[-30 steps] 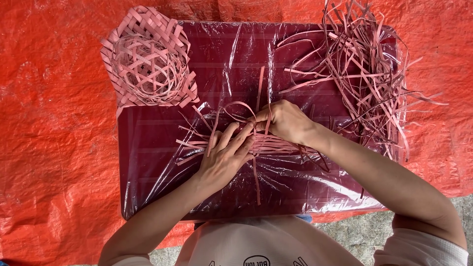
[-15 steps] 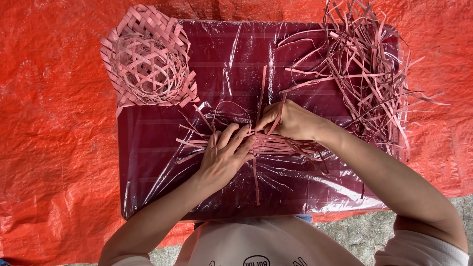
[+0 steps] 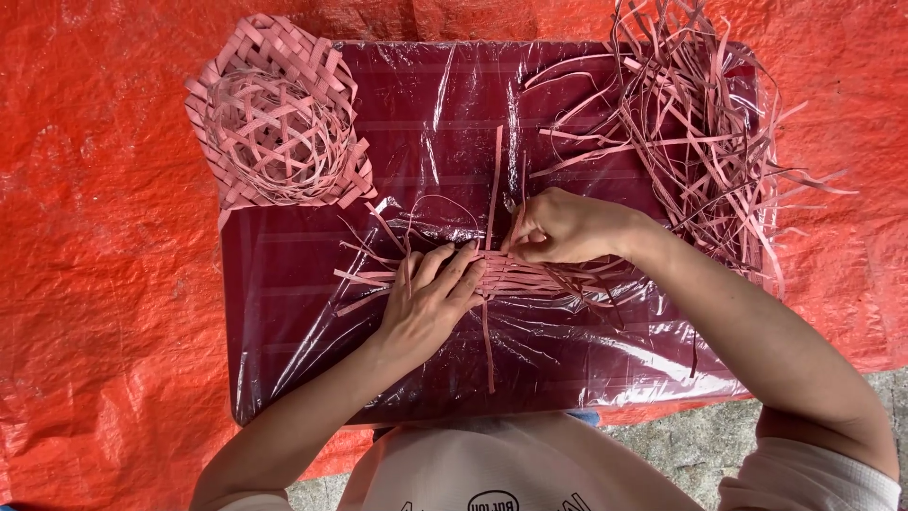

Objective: Weaving pink plastic strips together on a red plastic crate to form a woven structure.

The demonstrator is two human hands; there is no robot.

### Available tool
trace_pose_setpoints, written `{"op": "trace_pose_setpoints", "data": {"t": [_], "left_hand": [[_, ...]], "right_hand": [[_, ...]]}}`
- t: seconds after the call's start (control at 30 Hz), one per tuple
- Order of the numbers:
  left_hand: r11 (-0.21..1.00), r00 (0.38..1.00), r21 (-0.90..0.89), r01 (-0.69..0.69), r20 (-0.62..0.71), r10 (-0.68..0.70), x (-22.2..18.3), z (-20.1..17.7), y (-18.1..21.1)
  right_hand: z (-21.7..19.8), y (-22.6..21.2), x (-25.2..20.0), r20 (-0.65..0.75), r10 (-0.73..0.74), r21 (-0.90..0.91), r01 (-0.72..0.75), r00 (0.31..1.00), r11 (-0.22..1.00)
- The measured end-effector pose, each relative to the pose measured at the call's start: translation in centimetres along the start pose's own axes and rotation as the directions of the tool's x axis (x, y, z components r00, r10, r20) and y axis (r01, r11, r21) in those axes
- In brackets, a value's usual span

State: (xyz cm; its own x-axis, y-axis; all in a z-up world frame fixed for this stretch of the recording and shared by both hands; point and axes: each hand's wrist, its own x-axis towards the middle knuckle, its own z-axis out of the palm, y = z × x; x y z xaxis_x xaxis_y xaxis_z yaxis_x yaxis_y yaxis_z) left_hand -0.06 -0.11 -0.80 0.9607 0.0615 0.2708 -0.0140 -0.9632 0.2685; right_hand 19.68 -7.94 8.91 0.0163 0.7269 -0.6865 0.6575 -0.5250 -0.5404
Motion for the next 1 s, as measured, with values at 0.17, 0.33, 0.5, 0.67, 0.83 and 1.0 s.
{"op": "trace_pose_setpoints", "data": {"t": [0.17,0.33,0.5,0.67,0.83,1.0], "left_hand": [[0.999,1.000,0.027,-0.019,0.006,0.019,0.3,-0.7,0.2],[1.000,1.000,0.003,-0.007,0.004,0.007,0.4,-1.1,0.2],[0.999,1.000,-0.046,0.009,-0.022,-0.010,0.6,-1.4,0.2],[0.999,1.000,-0.051,0.014,-0.011,-0.015,0.4,-0.8,0.1],[0.999,0.999,-0.033,0.000,-0.044,-0.002,0.0,0.7,-0.3],[1.000,0.994,0.019,0.001,-0.106,0.001,0.4,0.0,0.0]], "right_hand": [[1.0,-0.2,0.7,-0.153,-0.173,0.044,0.181,0.973,0.982],[2.8,1.7,2.5,-0.295,-0.347,0.017,0.368,0.890,0.930],[3.9,3.0,2.5,-0.466,-0.370,0.059,0.445,0.804,0.893],[1.6,0.0,0.9,-0.396,-0.124,0.102,0.178,0.910,0.979],[-1.0,-4.4,-6.1,-0.410,-0.135,-0.339,-0.013,0.902,0.941],[4.3,-5.8,-8.9,-0.505,-0.763,-0.625,0.439,0.403,0.646]]}}
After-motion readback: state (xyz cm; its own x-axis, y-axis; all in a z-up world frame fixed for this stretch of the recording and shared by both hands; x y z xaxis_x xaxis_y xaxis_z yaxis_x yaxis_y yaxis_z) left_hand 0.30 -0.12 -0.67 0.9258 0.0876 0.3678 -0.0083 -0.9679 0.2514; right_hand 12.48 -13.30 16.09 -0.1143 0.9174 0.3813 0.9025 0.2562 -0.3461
